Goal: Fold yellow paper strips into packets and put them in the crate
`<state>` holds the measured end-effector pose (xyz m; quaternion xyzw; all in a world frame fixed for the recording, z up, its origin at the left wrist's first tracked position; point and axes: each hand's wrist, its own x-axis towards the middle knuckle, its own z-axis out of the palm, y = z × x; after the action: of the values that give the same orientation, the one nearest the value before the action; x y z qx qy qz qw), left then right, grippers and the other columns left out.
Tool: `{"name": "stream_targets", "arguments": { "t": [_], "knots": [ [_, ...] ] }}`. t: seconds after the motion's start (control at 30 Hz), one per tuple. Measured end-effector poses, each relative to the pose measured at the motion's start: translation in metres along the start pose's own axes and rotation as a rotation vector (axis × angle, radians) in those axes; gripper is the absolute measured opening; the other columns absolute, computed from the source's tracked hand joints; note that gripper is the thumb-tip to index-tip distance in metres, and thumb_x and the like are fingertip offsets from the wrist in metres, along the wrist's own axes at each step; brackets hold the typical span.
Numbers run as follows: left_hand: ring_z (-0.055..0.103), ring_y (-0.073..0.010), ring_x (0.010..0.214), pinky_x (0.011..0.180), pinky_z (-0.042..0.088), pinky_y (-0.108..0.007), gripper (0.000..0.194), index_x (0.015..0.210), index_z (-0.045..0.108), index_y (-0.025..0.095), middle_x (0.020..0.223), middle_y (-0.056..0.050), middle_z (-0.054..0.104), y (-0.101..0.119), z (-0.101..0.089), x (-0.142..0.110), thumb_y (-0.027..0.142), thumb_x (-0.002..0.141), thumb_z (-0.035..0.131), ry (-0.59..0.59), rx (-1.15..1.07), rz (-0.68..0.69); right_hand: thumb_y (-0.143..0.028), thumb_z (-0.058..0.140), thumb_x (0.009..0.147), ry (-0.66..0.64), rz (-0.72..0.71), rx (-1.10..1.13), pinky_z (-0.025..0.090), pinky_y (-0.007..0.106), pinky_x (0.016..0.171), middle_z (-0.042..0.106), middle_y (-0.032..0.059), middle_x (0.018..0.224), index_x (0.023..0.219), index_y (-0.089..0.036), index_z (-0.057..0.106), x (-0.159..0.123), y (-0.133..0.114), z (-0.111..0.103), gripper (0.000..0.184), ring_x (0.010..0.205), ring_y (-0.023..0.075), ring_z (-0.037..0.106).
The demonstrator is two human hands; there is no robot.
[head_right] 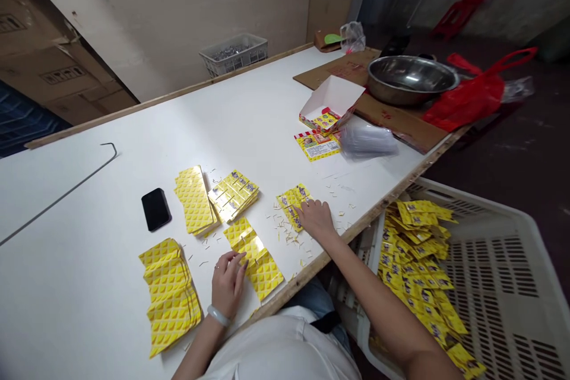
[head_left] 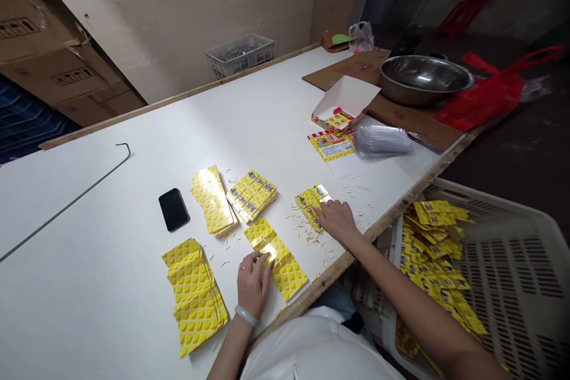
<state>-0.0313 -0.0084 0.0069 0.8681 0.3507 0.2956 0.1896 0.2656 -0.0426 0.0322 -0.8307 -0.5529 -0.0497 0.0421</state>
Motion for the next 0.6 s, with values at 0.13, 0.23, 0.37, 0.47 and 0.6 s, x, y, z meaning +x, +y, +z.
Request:
{"name": "stream_targets", "arguments": {
  "t": [0.13, 0.23, 0.37, 0.47, 0.6],
  "knots": [
    [0.055, -0.0213, 0.095, 0.081, 0.048, -0.038, 0.025, 0.111, 0.059, 0.022, 0.101, -0.008, 0.055, 0.004, -0.006, -0.003, 0.02, 0.088, 0.049, 0.039, -0.062, -0.062, -0.036, 0.031, 0.096, 0.022, -0.013, 0.03, 0.029, 0.034, 0.071, 0.064, 0.0116, 0.078, 0.08, -0.016, 0.061, 0.002, 0.005, -0.009, 0.039, 0.075, 0.0227, 0.056],
    [0.055, -0.0211, 0.101, 0.087, 0.047, -0.039, 0.025, 0.111, 0.059, 0.022, 0.104, -0.009, 0.057, 0.015, -0.014, 0.007, 0.021, 0.09, 0.045, 0.1, -0.225, -0.118, -0.035, 0.028, 0.097, 0.117, 0.054, 0.27, 0.03, 0.03, 0.064, 0.061, 0.0072, 0.069, 0.074, -0.017, 0.055, -0.001, -0.004, -0.027, 0.04, 0.065, 0.0181, 0.053],
    [0.047, -0.0224, 0.12, 0.102, 0.039, -0.043, 0.033, 0.124, 0.051, 0.022, 0.125, -0.01, 0.053, 0.052, -0.026, 0.044, 0.028, 0.095, 0.035, 0.246, -0.556, -0.2, -0.035, 0.027, 0.097, 0.249, 0.035, 0.822, 0.03, 0.026, 0.053, 0.049, 0.0, 0.058, 0.07, -0.019, 0.045, -0.017, -0.053, -0.051, 0.036, 0.052, 0.0129, 0.044],
    [0.037, -0.0213, 0.131, 0.107, 0.035, -0.041, 0.042, 0.135, 0.04, 0.025, 0.141, -0.008, 0.041, 0.08, -0.032, 0.075, 0.036, 0.097, 0.025, 0.234, -0.866, -0.3, -0.031, 0.033, 0.096, 0.25, -0.037, 1.002, 0.03, 0.025, 0.052, 0.046, -0.0009, 0.058, 0.069, -0.02, 0.044, -0.033, -0.096, -0.063, 0.031, 0.052, 0.0126, 0.044],
    [0.028, -0.0178, 0.136, 0.113, 0.026, -0.036, 0.047, 0.138, 0.035, 0.027, 0.144, -0.004, 0.038, 0.092, -0.031, 0.092, 0.045, 0.096, 0.025, 0.092, -0.945, -0.425, -0.029, 0.031, 0.095, 0.124, -0.15, 1.184, 0.039, 0.026, 0.057, 0.055, 0.0027, 0.067, 0.079, -0.02, 0.052, -0.05, -0.129, -0.066, 0.028, 0.06, 0.0154, 0.052]
  ]
}}
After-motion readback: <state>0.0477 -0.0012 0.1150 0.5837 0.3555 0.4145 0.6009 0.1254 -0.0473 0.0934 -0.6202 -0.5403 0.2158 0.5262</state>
